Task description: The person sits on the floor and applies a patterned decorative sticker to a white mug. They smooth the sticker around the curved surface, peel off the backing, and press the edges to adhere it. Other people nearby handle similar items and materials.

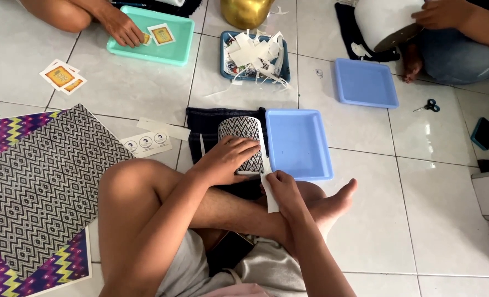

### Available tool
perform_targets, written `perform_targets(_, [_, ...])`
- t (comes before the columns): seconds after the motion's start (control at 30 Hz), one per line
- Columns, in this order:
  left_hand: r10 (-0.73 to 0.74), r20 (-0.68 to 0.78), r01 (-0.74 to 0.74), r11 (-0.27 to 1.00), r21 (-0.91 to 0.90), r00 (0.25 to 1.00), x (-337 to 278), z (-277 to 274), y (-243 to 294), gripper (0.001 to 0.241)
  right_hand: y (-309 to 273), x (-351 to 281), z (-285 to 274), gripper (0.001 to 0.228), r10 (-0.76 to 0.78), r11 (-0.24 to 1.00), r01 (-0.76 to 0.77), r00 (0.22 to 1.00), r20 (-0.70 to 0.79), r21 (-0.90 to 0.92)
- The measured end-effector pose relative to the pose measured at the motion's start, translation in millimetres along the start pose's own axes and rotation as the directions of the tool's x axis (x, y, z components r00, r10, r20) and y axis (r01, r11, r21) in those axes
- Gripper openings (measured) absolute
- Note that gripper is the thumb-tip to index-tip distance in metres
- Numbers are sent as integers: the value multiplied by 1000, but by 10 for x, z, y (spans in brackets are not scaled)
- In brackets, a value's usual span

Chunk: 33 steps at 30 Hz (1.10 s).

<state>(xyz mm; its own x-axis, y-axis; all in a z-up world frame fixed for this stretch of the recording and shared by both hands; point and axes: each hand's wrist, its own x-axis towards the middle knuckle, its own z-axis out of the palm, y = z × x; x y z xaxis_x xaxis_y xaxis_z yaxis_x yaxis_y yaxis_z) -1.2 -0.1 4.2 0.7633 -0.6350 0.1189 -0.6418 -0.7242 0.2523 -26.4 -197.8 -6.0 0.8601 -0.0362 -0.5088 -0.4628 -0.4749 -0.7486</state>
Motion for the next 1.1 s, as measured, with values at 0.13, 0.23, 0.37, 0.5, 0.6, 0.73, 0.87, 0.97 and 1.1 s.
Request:
perform_targets(0.13, [-10,19,9,997,72,1000,-17,-55,38,70,-74,-103,-48,27,7,1000,-7,1000,-5,23])
perform_targets(0.23, [-4,-21,8,988,156,1000,-37,-86,65,69,-36,-56,-54,26,5,999,-6,1000,20,53])
perform_targets(0.37, [-37,-9,38,986,160,999,-44,-108,68,68,-9,-20,-36,27,-28,999,27,999,31,23])
perform_targets(0.5, [-61,32,56,990,127,998,-32,-88,46,73,-110,-104,-27,26,-28,997,26,999,25,66])
perform_targets(0.6, [-59,20,57,994,91,998,-43,-87,31,78,-53,-58,-23,27,-32,996,29,999,41,85])
perform_targets(0.73, [-60,19,58,993,103,998,-28,-77,28,80,94,67,0,26,-27,996,25,999,29,90])
perform_targets(0.87, [-56,32,52,994,101,998,-30,-129,48,78,139,131,-6,26,-23,998,21,999,33,67])
perform_targets(0.97, [-29,10,28,996,90,1000,-40,-80,37,75,-32,-5,-16,25,0,999,-1,999,32,38])
perform_targets(1.1, [35,-38,-31,995,100,999,-36,2,30,67,-60,-43,29,26,27,1000,-26,999,32,-16])
